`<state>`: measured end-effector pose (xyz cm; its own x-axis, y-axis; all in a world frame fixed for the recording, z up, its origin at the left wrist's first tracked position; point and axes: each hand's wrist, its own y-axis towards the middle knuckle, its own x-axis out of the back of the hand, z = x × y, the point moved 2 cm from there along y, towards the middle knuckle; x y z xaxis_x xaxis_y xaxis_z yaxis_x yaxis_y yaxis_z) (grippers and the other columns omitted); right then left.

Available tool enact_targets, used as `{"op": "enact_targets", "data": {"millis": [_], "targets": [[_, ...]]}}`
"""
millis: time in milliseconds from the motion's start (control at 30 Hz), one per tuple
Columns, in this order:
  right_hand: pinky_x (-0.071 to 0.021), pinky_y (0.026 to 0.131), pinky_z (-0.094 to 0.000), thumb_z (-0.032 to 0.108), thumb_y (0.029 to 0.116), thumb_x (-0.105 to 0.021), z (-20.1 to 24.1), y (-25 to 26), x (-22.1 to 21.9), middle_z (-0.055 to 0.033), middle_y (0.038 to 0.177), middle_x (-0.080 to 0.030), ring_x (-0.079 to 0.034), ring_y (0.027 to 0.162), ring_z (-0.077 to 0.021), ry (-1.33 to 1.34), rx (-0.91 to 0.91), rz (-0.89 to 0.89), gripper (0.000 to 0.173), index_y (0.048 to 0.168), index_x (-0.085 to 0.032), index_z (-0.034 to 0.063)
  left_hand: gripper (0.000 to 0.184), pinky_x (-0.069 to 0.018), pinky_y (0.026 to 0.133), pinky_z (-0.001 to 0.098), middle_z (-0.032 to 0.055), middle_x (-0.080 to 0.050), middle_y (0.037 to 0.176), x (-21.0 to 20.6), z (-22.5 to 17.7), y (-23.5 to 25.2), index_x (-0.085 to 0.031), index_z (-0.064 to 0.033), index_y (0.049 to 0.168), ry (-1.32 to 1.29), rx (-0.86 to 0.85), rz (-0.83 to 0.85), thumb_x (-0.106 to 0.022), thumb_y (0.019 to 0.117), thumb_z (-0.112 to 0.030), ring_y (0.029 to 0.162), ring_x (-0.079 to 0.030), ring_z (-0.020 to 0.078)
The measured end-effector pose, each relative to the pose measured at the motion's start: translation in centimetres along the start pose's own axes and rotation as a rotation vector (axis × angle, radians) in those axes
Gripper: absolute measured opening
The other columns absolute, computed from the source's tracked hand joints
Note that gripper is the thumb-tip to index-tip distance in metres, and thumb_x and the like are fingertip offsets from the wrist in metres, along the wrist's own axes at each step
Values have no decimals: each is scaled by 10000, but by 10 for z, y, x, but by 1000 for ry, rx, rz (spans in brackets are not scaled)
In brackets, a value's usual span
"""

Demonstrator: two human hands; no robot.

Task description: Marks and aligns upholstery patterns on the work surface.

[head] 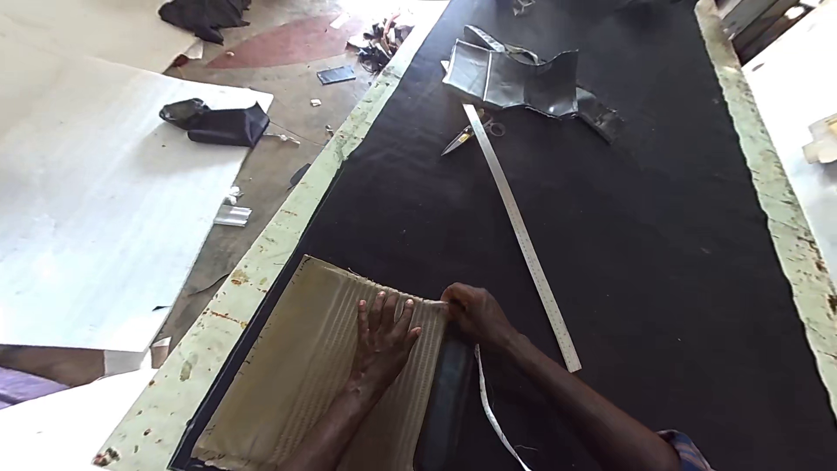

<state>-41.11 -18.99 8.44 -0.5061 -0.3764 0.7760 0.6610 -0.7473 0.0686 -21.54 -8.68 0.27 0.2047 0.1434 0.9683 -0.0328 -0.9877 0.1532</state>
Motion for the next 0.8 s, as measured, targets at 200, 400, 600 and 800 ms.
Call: {"op": "enact_targets", "data": {"millis": [200, 400, 600, 800], "targets": [[-511, 1087, -364, 147, 1039, -534, 0, -51, -38, -30, 1266, -700, -605, 1294, -172, -247, 15, -7, 220, 1176, -696, 89, 435, -195, 1243, 604, 82, -469, 1560, 2, -18, 6, -584, -166, 1446, -15, -20, 28, -465, 1058, -321, 1502, -343, 321], [-457, 1155, -351, 158, 1076, -471, -13, -72, -64, -38, 1475, -584, -484, 1433, -168, -80, -8, -116, 221, 1098, -672, 69, 487, -414, 1136, 534, 56, -531, 1515, -1, -41, 6, -655, -241, 1377, -139, -126, 32, -612, 941, -29, 1433, -456, 296], [-479, 1151, -392, 136, 1083, -475, -27, -77, -64, -87, 1448, -599, -500, 1425, -212, 196, 41, -204, 177, 1132, -611, 34, 382, -342, 1185, 597, 126, -569, 1460, -4, -63, 9, -675, -135, 1339, -214, -70, -30, -499, 1009, -216, 1426, -449, 374], [-535, 1088, -417, 170, 1082, -496, -39, -76, -48, -60, 1404, -626, -589, 1325, -181, 523, -49, -284, 179, 1190, -594, 67, 522, -204, 1183, 717, 130, -512, 1532, -11, -86, 7, -606, -165, 1432, -158, -19, -66, -395, 1059, -463, 1464, -353, 471]]}}
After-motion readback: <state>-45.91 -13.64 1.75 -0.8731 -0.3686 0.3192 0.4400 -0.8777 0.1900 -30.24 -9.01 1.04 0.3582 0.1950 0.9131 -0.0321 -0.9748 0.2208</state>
